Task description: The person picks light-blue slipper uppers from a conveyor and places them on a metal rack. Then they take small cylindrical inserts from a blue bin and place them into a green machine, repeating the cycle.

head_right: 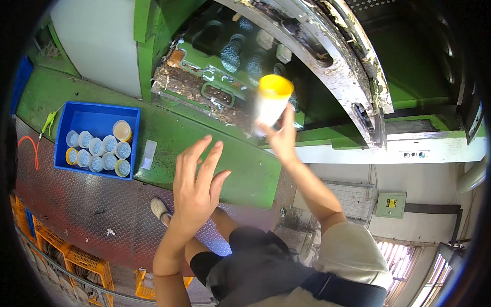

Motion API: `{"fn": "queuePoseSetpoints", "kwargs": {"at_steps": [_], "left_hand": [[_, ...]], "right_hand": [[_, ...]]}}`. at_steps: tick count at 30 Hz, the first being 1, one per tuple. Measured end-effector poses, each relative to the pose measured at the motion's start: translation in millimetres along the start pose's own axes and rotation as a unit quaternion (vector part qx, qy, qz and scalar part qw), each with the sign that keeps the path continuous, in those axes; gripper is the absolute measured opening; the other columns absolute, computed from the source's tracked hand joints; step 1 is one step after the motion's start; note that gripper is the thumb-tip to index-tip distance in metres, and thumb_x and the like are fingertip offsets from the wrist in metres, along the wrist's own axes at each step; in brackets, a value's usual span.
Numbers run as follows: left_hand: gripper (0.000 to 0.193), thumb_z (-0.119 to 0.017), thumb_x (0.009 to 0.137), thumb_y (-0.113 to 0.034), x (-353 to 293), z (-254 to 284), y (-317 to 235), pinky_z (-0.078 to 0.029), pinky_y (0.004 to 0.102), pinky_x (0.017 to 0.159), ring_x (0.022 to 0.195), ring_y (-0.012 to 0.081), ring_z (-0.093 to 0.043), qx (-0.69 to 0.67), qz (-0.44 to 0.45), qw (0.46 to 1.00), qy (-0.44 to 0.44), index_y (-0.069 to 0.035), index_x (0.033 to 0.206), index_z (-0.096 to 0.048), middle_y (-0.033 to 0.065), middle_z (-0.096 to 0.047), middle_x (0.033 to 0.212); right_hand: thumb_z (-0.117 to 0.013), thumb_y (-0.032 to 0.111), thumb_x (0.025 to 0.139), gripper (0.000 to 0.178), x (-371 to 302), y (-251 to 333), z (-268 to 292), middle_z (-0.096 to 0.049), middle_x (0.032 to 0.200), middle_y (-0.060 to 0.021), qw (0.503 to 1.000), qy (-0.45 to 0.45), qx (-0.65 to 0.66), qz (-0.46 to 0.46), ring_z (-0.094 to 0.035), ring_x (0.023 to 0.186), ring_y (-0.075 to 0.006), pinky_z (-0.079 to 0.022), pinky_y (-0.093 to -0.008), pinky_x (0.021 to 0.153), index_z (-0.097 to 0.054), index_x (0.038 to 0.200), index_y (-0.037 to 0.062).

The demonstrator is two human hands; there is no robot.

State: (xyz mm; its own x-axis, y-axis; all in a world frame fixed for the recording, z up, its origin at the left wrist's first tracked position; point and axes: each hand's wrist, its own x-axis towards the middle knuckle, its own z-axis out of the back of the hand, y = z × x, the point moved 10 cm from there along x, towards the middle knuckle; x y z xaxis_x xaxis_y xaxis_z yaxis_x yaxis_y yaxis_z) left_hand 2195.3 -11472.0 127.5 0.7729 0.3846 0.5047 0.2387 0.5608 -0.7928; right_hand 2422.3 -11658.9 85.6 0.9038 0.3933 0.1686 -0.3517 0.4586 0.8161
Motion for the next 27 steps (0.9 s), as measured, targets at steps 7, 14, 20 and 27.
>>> {"fn": "queuePoseSetpoints", "kwargs": {"at_steps": [7,14,20,27], "left_hand": [[0.041,-0.072,0.087,-0.008,-110.0,-44.2,72.1,-0.047,0.0461,0.095,0.112,0.0403,-0.057,0.022,0.196,0.98,0.041,0.0,0.125,-0.06,0.0216,-0.058,0.126],[0.043,-0.072,0.082,-0.005,-223.0,-57.1,132.9,-0.047,0.0478,0.094,0.112,0.0414,-0.056,0.104,0.336,0.932,0.084,0.002,0.123,-0.059,0.021,-0.059,0.122],[0.042,-0.071,0.083,-0.004,-234.8,-64.2,144.7,-0.047,0.0485,0.094,0.11,0.0418,-0.056,0.12,0.368,0.915,0.11,0.003,0.123,-0.059,0.0227,-0.059,0.121],[0.042,-0.068,0.085,0.0,-199.1,-61.3,155.7,-0.045,0.0497,0.096,0.112,0.0451,-0.054,0.1,0.356,0.925,0.089,0.004,0.125,-0.057,0.0253,-0.058,0.117]], "right_hand": [[-0.085,0.036,0.072,0.084,158.5,-133.9,161.2,-0.061,0.133,-0.0201,0.886,-0.185,-0.408,-0.12,-0.061,0.121,-0.0366,-0.05,-0.0442,0.1,-0.046,0.14,0.0046],[-0.083,0.044,0.071,0.084,265.0,-198.7,174.1,-0.066,0.127,-0.0196,0.831,-0.069,-0.544,-0.098,-0.064,0.116,-0.037,-0.05,-0.046,0.097,-0.051,0.139,0.0068],[-0.083,0.044,0.072,0.083,288.6,-201.4,173.9,-0.066,0.127,-0.0193,0.807,-0.052,-0.585,-0.059,-0.063,0.117,-0.0366,-0.049,-0.0469,0.098,-0.05,0.14,0.0089],[-0.082,0.044,0.072,0.082,309.6,-189.4,161.8,-0.065,0.128,-0.0189,0.786,-0.057,-0.616,-0.009,-0.063,0.118,-0.0362,-0.047,-0.0479,0.099,-0.05,0.141,0.0115]]}}
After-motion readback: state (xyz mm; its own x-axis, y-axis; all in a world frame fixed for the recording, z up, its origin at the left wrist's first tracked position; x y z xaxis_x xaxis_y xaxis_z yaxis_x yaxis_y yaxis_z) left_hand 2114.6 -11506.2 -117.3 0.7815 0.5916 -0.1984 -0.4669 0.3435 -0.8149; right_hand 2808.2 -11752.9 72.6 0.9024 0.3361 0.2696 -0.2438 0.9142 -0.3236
